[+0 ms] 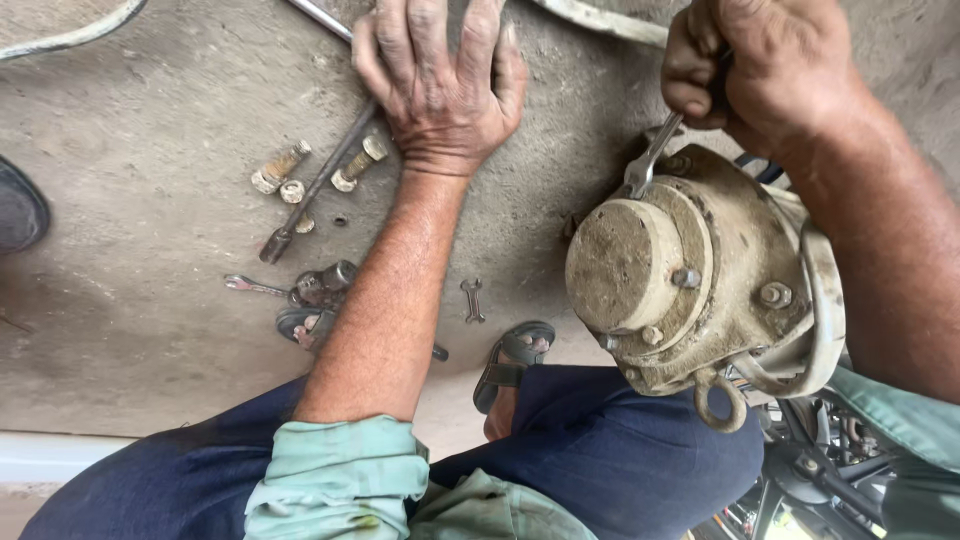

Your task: The person is repairing a motor by tightening bolts with a wrench. They are sitting on the ground and using various tools to work on the motor.

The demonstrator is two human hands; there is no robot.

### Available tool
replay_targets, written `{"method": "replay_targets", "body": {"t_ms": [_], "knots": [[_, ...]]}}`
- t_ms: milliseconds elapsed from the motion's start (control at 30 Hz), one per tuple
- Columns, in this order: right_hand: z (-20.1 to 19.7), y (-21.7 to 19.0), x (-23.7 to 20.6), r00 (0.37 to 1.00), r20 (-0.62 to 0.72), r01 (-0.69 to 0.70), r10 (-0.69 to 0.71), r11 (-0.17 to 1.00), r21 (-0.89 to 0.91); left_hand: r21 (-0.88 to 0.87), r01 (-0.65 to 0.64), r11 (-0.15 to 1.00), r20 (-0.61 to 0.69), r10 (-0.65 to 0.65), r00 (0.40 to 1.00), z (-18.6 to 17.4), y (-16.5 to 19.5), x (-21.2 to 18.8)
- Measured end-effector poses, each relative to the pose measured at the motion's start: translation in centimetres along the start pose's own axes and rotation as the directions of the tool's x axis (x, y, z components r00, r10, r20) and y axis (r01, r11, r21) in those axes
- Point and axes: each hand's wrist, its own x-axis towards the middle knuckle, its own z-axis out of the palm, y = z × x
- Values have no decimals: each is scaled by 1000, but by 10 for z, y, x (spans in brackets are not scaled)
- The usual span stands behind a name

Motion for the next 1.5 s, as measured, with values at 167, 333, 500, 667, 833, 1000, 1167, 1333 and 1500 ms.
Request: {"method": "replay_targets", "body": {"t_ms": [167,333,500,667,833,1000,1167,1333,1500], "knots": [[-3,3,-3,979,127,151,-157,987,58,8,-4,1000,5,4,1000,-7,2,3],[-8,8,-9,975,142,158,-169,983,89,4,5,1000,14,-5,1000,-10,3,6],[-11,15,-8,988,124,74,-89,990,119,9,2,1000,37,-2,999,-9,2,7],[-15,16,-9,978,163,102,-133,977,187,-7,-14,1000,4,14,1000,-9,1,5],[-15,16,-17,987,103,107,-127,978,180,-12,-16,1000,10,16,1000,-8,2,3],[-13,14,-19,989,88,98,-115,978,182,-4,-8,1000,22,9,1000,-7,1,3],[-11,9,-24,990,75,106,-117,984,141,0,-21,1000,-7,21,1000,-8,1,5],[-6,8,-35,983,73,159,-170,977,141,22,-2,1000,41,1,999,-13,3,8],[-3,2,-48,959,122,243,-256,963,116,34,-6,999,-46,7,999,-4,2,5]]}}
